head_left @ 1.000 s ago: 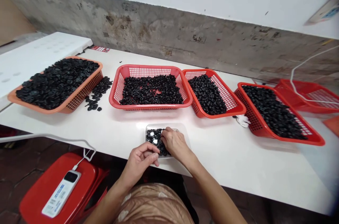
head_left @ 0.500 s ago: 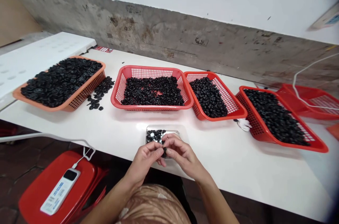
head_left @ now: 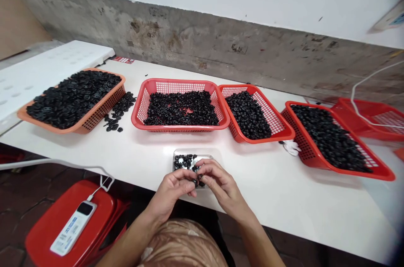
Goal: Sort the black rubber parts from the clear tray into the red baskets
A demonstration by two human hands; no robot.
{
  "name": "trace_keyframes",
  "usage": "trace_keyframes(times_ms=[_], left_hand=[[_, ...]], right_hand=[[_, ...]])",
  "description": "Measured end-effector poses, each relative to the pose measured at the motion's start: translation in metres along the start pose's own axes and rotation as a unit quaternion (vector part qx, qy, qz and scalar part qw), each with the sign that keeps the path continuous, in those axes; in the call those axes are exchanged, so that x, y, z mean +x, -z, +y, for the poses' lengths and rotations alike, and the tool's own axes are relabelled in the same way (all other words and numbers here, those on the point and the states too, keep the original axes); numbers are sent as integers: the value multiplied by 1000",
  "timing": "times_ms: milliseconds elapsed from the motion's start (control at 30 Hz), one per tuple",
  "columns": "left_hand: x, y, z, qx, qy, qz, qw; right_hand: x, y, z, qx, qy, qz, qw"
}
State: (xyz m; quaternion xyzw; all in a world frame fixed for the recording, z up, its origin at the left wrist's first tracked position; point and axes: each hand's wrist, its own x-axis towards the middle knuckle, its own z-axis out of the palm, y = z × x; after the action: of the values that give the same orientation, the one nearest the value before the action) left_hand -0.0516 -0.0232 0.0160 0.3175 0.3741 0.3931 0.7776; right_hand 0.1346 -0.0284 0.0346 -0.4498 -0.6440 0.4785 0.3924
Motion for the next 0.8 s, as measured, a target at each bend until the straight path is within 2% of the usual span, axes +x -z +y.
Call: trace_keyframes(times_ms=[200,333,433,533,633,800], left_hand=[[-1,-2,0,1,-26,-7,1000],[-1,-3,1,0,-32,13,999],[-2,-4,3,-21,-19,29,999],[-3,-7,5,-56,-1,25,998],[-4,-10,7,-68,0,22,997],[-4,-11,6,-48,-4,3,999]], right_hand=[[-1,-3,0,-47,30,-5,998],[-2,-5,-1,-77,60,-12,995],[-5,-8,1,-109,102,9,989],[-9,-14,7,-169,166,52,970],[-11,-21,13,-232,233,110,938],[-13,-27,15,-286,261,159,908]])
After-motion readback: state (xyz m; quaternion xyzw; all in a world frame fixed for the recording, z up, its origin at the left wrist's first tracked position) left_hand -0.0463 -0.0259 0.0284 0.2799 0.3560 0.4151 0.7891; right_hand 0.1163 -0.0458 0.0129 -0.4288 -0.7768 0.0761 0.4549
